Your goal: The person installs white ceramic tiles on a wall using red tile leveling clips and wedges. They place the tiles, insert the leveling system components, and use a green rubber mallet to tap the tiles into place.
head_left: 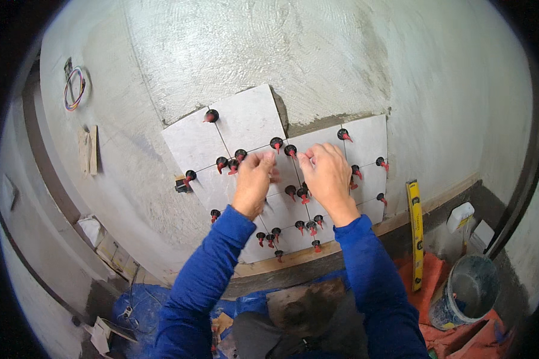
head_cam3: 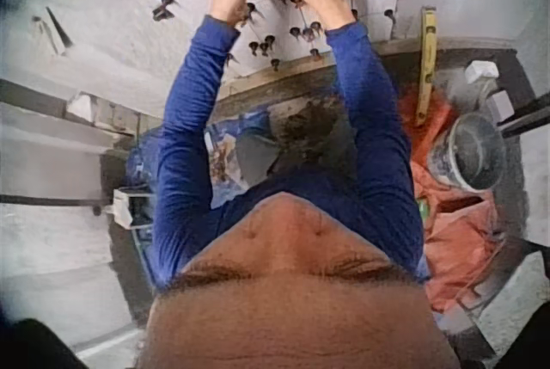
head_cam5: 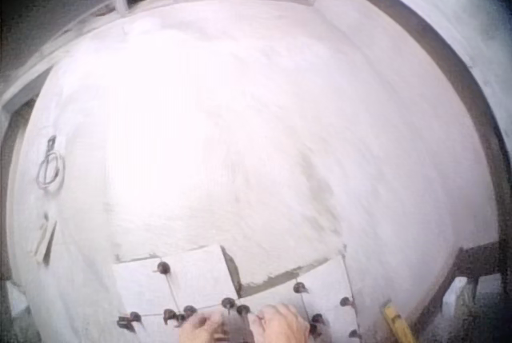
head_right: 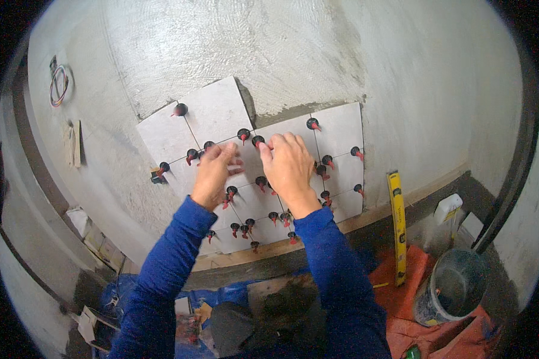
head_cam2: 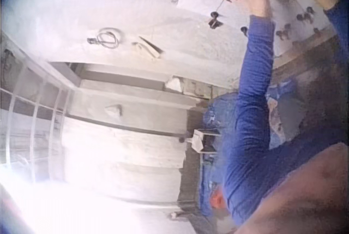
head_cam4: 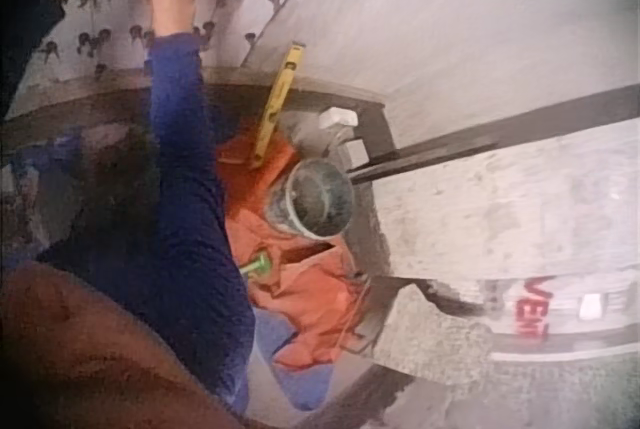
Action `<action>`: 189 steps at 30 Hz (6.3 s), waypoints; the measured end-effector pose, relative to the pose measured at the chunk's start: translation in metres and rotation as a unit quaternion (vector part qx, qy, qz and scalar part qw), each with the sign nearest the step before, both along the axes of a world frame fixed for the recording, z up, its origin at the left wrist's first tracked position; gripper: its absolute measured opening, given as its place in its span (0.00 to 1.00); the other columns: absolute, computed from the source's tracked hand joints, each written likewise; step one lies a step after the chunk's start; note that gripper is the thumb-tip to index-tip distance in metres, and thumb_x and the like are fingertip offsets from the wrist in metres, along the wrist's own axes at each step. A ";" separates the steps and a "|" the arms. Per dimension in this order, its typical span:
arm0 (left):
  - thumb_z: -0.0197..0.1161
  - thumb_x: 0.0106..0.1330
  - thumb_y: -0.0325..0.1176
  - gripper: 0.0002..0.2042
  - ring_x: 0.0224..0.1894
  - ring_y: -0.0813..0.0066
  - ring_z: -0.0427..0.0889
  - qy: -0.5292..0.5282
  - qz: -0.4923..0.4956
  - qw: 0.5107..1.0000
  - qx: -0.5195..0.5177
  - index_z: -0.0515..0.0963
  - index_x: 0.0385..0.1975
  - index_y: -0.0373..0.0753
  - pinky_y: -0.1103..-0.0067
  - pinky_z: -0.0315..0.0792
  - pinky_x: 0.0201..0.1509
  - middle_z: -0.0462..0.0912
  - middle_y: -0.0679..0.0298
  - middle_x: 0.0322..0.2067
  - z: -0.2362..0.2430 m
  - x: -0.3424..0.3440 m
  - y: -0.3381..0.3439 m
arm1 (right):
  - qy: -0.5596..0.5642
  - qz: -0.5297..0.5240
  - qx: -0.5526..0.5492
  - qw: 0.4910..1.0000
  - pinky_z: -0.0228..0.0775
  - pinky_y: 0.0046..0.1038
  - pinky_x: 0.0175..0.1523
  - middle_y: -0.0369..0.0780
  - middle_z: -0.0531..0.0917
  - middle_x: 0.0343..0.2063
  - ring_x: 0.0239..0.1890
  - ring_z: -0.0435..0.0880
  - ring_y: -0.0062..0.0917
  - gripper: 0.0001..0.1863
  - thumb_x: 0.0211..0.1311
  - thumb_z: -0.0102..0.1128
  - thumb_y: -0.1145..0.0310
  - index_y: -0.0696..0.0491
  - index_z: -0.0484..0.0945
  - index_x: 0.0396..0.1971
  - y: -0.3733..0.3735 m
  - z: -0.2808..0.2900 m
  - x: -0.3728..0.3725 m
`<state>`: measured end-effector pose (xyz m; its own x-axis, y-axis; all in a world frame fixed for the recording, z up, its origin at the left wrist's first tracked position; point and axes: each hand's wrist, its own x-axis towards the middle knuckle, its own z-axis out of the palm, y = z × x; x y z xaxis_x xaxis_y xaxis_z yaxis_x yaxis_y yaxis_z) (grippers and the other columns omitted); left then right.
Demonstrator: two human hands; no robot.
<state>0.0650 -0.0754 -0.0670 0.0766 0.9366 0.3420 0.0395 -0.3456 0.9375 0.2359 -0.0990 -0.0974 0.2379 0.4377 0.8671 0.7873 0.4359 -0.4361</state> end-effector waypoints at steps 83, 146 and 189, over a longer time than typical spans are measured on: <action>0.72 0.70 0.36 0.15 0.32 0.77 0.83 -0.156 0.017 0.917 -0.368 0.86 0.50 0.31 0.80 0.78 0.39 0.87 0.62 0.34 -0.448 -0.192 -0.169 | -0.414 -0.038 0.105 0.903 0.68 0.38 0.59 0.37 0.81 0.50 0.55 0.75 0.35 0.26 0.58 0.58 0.80 0.41 0.88 0.54 0.066 0.176 -0.117; 0.64 0.75 0.38 0.16 0.39 0.65 0.86 -0.462 -0.018 0.826 -0.322 0.79 0.54 0.33 0.67 0.82 0.48 0.85 0.61 0.36 -0.458 -0.223 -0.192 | 0.077 0.068 -0.024 0.994 0.69 0.31 0.64 0.46 0.78 0.59 0.56 0.78 0.31 0.37 0.71 0.61 0.73 0.60 0.59 0.77 -0.165 -0.078 0.096; 0.62 0.78 0.38 0.16 0.38 0.68 0.81 -0.503 0.041 0.809 -0.301 0.77 0.55 0.33 0.67 0.80 0.47 0.80 0.64 0.35 -0.451 -0.246 -0.205 | -0.423 -0.131 -0.142 0.886 0.80 0.46 0.49 0.52 0.88 0.41 0.41 0.88 0.46 0.27 0.70 0.62 0.67 0.33 0.78 0.68 -0.073 0.231 -0.019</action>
<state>-0.1810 -0.2799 -0.5176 -0.0279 0.9447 -0.3266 -0.8490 0.1501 0.5067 0.2165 -0.1716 0.1340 -0.3179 0.6930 0.6471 0.9427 0.1580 0.2938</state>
